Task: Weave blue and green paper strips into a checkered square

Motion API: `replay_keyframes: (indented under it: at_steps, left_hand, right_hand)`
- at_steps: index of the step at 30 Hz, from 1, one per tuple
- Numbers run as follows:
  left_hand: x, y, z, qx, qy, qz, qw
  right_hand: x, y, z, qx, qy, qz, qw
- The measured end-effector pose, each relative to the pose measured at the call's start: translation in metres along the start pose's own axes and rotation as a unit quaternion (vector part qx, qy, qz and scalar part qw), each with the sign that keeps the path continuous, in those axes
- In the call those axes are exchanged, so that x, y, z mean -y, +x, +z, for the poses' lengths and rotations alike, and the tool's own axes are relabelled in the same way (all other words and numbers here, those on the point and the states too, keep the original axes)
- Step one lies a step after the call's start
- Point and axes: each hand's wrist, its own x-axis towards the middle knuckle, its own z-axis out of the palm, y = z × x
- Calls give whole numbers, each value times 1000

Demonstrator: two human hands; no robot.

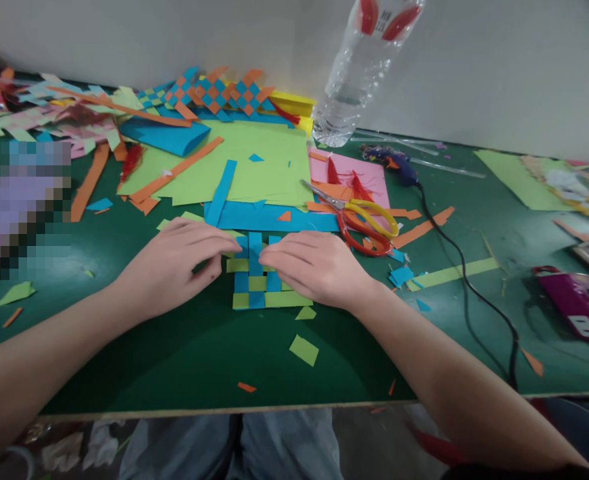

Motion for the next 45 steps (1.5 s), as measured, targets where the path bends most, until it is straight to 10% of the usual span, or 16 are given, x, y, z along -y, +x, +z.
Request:
replay_keyframes:
  at_steps: [45]
  left_hand:
    - [-3, -1, -4, 39, -21, -47, 998]
  right_hand:
    - [-2, -6, 7, 150, 148, 98, 973]
